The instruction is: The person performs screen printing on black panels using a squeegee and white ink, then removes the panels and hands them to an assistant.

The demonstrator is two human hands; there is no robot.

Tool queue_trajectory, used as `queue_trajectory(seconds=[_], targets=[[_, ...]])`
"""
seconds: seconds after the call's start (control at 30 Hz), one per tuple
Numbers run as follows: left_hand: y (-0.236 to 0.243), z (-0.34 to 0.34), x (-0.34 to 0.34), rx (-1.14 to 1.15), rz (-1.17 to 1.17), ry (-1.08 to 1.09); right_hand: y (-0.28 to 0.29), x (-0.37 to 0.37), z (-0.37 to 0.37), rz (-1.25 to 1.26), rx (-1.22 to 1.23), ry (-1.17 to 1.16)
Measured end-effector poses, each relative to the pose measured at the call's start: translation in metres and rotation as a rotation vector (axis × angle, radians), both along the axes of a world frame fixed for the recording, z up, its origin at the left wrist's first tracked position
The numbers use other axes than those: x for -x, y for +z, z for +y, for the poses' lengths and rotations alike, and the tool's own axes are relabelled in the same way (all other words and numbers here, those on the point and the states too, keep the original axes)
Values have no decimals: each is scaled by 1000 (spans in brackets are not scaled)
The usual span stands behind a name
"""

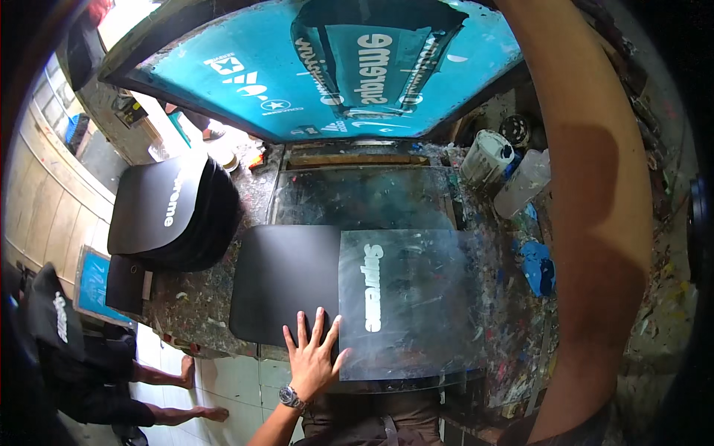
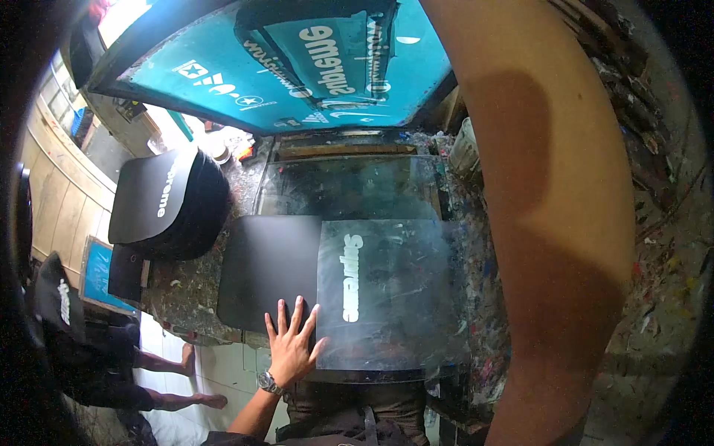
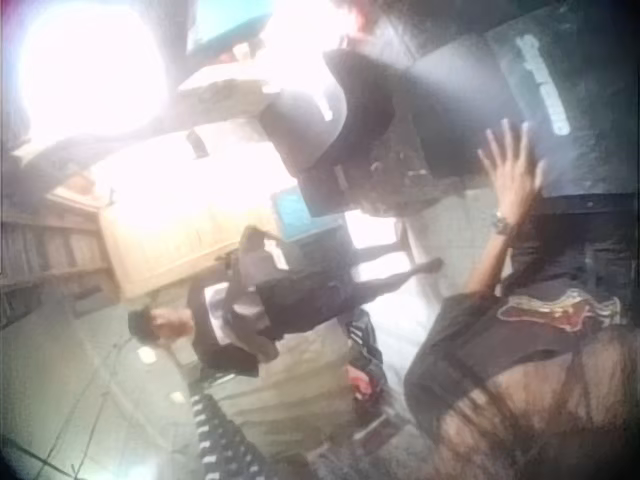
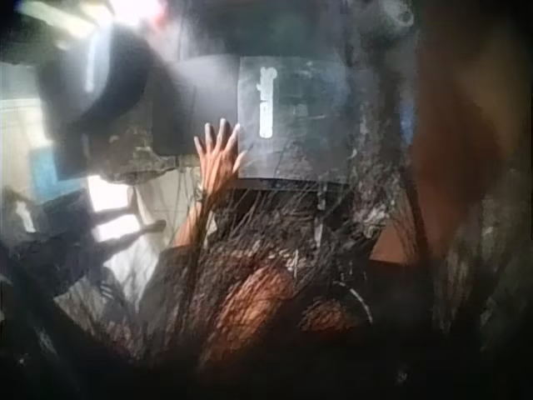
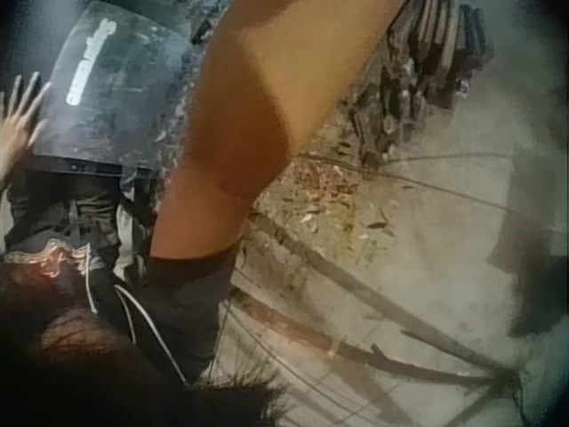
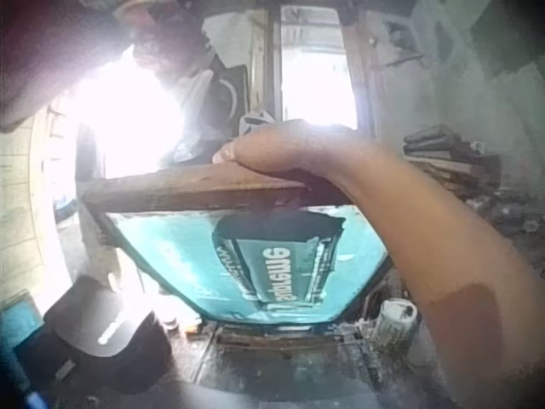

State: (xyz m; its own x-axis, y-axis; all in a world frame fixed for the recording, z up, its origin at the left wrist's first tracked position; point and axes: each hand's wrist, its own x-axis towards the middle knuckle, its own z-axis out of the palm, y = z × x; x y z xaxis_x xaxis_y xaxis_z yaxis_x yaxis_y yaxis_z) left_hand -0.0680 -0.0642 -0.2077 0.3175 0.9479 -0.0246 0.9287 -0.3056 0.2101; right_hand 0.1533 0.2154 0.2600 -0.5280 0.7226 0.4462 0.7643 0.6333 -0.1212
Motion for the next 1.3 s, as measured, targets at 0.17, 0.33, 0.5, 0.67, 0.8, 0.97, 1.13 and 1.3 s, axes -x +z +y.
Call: queue_trajectory(seconds=[0.17,0.33,0.5,0.67,0.8,0.97,1.13,1.3], targets=[[-6,-5,-5,-55,-24,7,6,-5,-16,81,248,58],[-4,-7,-2,-42,-50,17,4,3,-7,61,188,78],[-3,-4,-6,-41,-51,-13,7,-7,-1,63,150,56],[-1,-3,-1,-42,-61,-1,7,1,0,52,134,50],[-3,-4,2,-45,-44,2,9,2,1,59,121,58],[-1,-2,-6,-16,-58,28,4,-5,9,82,118,51],[0,-3,-5,-43,-54,38,6,-2,11,94,117,60],[-4,-5,-4,-63,-54,44,8,-3,11,101,112,63]])
